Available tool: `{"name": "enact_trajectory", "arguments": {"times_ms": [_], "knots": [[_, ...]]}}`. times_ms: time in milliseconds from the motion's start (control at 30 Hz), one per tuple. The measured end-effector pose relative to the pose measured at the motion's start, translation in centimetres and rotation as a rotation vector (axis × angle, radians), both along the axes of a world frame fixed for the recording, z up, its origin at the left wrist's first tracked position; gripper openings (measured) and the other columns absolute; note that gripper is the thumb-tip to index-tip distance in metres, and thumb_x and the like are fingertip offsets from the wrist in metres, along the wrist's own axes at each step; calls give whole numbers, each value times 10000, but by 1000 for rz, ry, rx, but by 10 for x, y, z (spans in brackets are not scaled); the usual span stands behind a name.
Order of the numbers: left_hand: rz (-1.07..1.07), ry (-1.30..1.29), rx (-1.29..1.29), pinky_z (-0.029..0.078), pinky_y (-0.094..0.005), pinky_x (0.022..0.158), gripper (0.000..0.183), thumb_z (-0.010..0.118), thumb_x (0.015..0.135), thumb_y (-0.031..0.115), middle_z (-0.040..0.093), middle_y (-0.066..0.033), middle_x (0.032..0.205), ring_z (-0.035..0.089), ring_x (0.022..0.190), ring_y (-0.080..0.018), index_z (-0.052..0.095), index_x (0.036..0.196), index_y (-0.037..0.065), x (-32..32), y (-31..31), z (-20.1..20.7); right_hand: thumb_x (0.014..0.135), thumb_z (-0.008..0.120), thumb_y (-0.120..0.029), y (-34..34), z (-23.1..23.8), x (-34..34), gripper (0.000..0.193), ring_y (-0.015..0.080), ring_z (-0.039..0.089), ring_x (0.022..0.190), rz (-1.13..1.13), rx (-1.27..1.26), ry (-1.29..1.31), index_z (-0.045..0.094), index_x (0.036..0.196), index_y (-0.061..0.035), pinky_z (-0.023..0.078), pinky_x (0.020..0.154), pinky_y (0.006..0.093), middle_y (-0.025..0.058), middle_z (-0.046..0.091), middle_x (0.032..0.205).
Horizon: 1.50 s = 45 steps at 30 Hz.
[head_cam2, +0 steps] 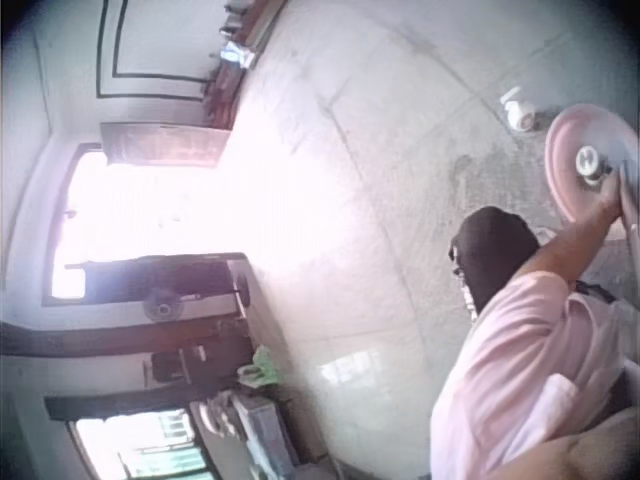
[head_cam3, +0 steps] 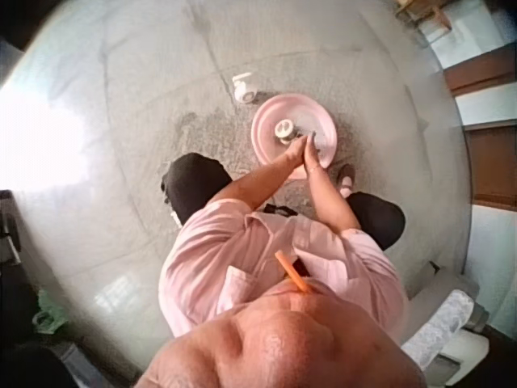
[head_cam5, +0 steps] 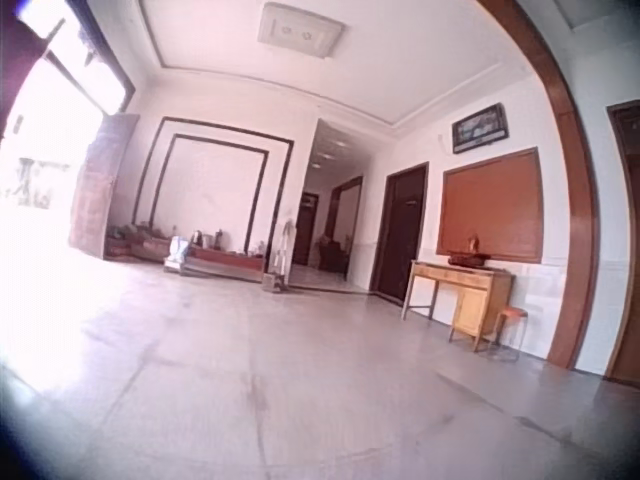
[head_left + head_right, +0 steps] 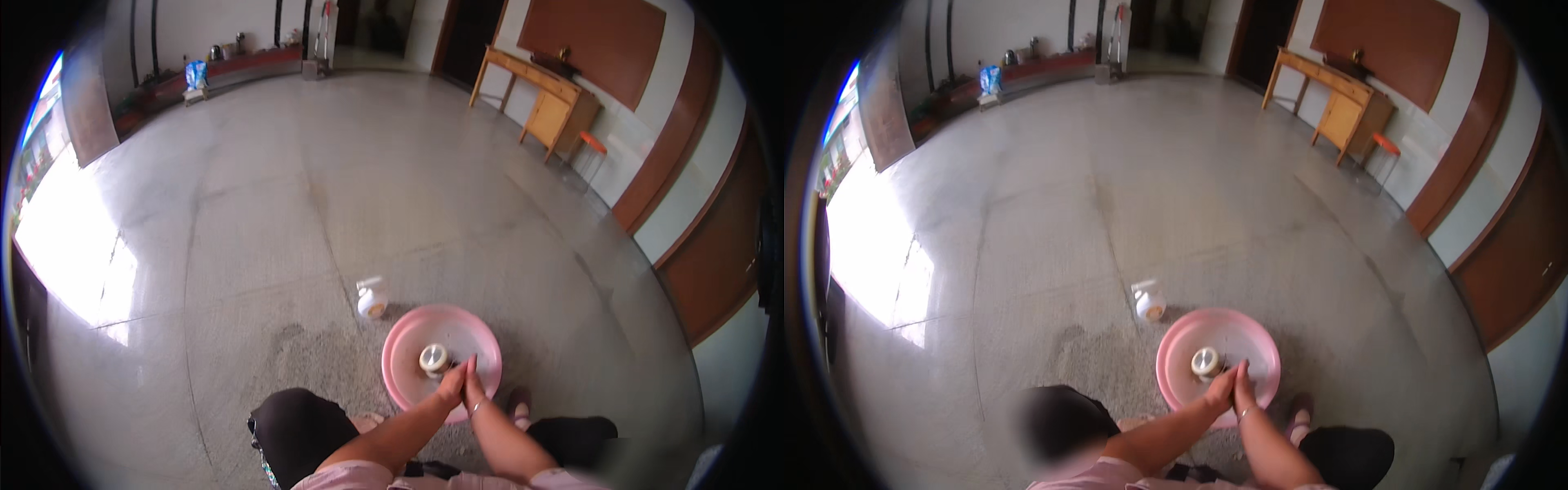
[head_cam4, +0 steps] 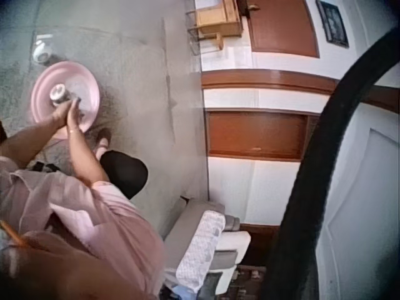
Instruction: The person washes a thermos and its detachable strap in a basin of soapy water by hand, then wipes the exterior of the thermos with a cloth.
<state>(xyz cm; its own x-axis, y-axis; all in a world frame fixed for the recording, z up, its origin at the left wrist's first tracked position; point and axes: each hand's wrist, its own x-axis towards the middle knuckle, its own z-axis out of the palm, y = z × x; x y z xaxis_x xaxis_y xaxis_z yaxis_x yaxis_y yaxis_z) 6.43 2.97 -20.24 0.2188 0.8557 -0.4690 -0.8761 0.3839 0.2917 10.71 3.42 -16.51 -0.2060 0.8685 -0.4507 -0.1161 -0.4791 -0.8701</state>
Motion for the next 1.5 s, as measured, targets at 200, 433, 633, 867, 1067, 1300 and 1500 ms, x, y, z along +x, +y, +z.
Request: {"name": "enact_trajectory", "arguments": {"times_ms": [200,433,633,867,1067,1300,1500], "knots": [[-165,337,-60,370,-276,847,431,421,892,321,478,-39,1094,449,997,-153,410,1264,103,-40,6,19,883,229,-492,-34,85,-37,672,289,192,1274,59,33,-373,215,1314,23,175,1028,325,215,242,1345],[-79,-51,20,414,-311,790,309,477,870,321,538,-37,927,500,872,-160,520,1071,89,-2,-5,44,860,162,-553,8,-7,26,713,330,287,1239,57,94,-436,316,1289,-5,188,1030,326,222,371,1287],[-28,259,-44,319,-324,922,544,501,836,378,430,-95,1233,404,1093,-220,396,1273,72,-46,-6,66,923,196,-410,-52,4,-16,614,265,97,1312,263,658,-587,98,1345,25,137,1045,305,207,93,1403],[-69,5,46,313,-299,939,328,408,890,272,508,-72,1141,441,1061,-178,522,1103,50,-24,-9,61,842,218,-614,4,33,-2,714,239,447,1064,-84,-80,-23,435,1180,-24,351,891,314,141,490,1139],[-192,315,227,340,-286,821,428,285,919,295,497,-51,1139,443,1006,-167,426,1238,46,-28,-6,62,882,364,-460,12,41,32,469,169,478,832,-130,-201,212,437,1154,-86,402,751,321,64,541,942],[-178,130,250,358,-320,882,429,315,911,299,473,-106,1181,443,1061,-204,438,1224,33,-45,-9,80,842,533,-211,-8,93,29,229,113,536,778,125,-24,-165,548,999,-46,444,624,246,24,570,911],[-183,162,255,366,-249,711,414,328,902,288,534,-77,1041,466,863,-137,469,1188,25,-50,-8,85,833,533,-191,-9,109,14,198,57,478,588,272,156,-303,579,924,-21,378,474,207,-4,547,741]]}}
